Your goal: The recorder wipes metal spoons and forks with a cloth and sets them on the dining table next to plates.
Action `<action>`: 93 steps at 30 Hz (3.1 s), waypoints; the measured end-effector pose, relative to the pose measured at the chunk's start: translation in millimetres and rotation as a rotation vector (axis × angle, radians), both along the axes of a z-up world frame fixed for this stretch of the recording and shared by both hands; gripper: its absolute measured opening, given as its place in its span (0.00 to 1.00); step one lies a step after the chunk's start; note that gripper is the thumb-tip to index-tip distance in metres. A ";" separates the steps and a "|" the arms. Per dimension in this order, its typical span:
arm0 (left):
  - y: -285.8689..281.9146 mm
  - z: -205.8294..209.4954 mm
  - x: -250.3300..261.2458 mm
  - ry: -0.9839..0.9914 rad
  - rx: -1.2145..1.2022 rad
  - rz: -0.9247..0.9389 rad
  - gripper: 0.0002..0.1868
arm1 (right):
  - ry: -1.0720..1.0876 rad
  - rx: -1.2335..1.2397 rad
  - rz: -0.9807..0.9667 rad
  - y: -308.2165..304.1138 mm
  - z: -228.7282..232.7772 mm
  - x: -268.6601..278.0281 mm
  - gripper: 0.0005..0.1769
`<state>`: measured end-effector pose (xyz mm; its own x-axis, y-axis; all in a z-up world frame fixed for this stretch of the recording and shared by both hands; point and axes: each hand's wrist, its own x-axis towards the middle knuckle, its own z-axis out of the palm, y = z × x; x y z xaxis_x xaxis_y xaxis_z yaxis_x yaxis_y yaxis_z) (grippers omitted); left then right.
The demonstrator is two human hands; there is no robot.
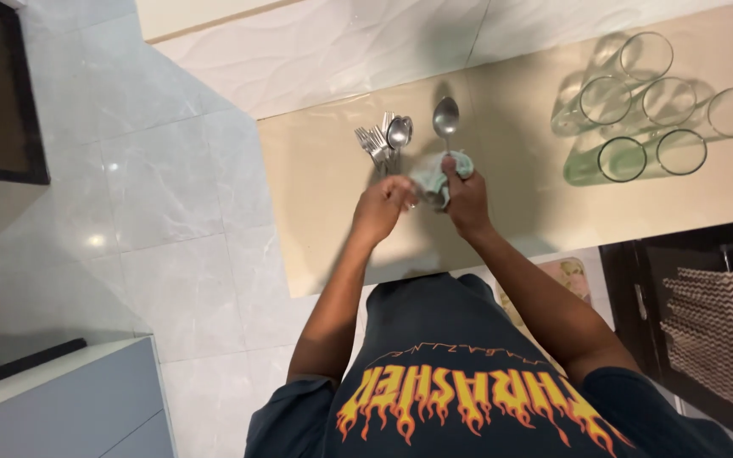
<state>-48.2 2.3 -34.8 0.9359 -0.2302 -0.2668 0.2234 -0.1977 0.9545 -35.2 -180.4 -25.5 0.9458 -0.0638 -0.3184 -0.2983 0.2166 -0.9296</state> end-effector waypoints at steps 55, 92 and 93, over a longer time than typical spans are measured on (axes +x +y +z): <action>43.8 72.5 -48.4 0.090 -0.342 0.568 0.17 | -0.291 -0.437 0.712 64.2 65.9 -36.9 0.12; 663.3 63.5 180.9 -0.222 -0.056 0.642 0.25 | -0.381 -0.210 0.104 528.6 62.9 247.7 0.12; 672.3 69.9 204.4 -0.197 -0.010 0.649 0.23 | -0.379 -0.194 0.082 537.3 65.5 271.3 0.12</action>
